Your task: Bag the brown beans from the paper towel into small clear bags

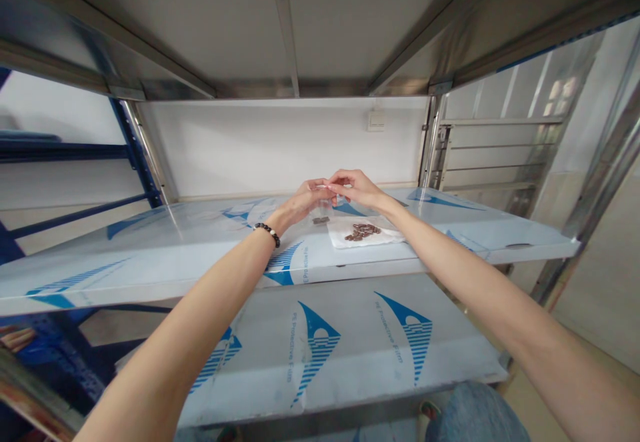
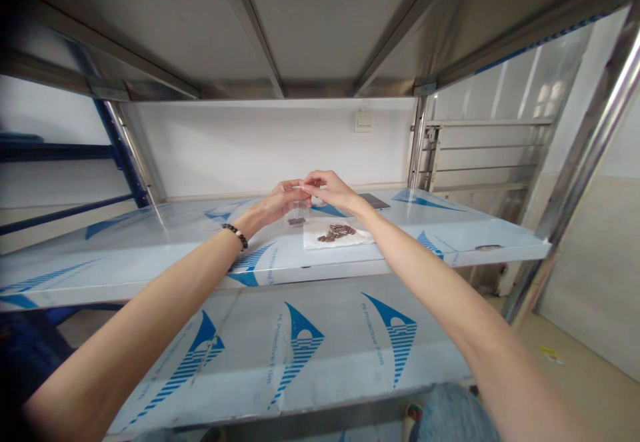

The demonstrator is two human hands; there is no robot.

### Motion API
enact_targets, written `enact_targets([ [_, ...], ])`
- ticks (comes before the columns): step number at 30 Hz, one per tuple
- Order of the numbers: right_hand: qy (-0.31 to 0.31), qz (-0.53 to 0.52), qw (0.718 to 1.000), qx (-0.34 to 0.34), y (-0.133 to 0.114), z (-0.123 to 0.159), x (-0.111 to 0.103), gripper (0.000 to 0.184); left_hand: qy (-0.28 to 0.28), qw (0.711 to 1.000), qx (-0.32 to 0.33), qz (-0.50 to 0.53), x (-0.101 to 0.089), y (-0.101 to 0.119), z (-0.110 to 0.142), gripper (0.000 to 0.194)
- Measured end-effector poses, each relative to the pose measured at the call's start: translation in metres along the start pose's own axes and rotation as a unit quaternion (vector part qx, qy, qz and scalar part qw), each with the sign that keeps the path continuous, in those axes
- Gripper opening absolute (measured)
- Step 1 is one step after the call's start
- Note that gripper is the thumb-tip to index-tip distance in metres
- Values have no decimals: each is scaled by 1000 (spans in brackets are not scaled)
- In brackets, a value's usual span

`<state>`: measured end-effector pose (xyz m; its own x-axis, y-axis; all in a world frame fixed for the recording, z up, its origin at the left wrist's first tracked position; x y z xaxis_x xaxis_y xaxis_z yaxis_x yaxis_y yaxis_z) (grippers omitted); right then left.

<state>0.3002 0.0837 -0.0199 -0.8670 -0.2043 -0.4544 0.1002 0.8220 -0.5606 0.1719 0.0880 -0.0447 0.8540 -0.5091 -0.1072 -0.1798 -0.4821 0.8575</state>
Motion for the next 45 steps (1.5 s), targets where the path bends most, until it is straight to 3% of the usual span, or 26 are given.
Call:
enact_targets([
  [5,25,-48,998,18,-2,-15,4,32,15,999,8,41,-5,6,0,31],
  [9,98,5,995,11,-4,-43,0,20,86,994,2,64,-18,8,2,34],
  [12,137,-2,990,38,9,-56,2,14,143,988,-13,56,-33,1,3,36],
  [16,136,-35,988,71,28,-52,13,15,168,985,-35,20,-44,-12,1,40],
  [20,122,-56,989,65,28,-38,16,9,214,976,-20,-23,-54,-11,1,40],
  [22,143,-67,985,68,26,-33,12,16,237,970,-4,-44,-58,-7,2,37],
  [27,176,-109,972,112,33,-30,13,23,246,966,7,-72,-62,1,7,33],
  [32,154,-124,967,162,42,-28,23,26,264,962,20,-64,-63,6,10,37],
  [45,184,-194,950,161,40,-27,17,30,260,964,37,-47,-64,9,9,27],
])
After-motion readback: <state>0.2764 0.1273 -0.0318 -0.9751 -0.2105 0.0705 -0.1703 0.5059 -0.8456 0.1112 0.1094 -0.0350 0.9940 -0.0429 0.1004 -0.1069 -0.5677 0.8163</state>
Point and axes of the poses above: each hand's wrist, its own z-axis away from the middle knuckle, its own x-axis out of the palm, y = z × x, the point moved 7 cm from there along -z, towards the middle knuckle, and after that the axes turned 2 degrees about y, right-handed, at the moved point
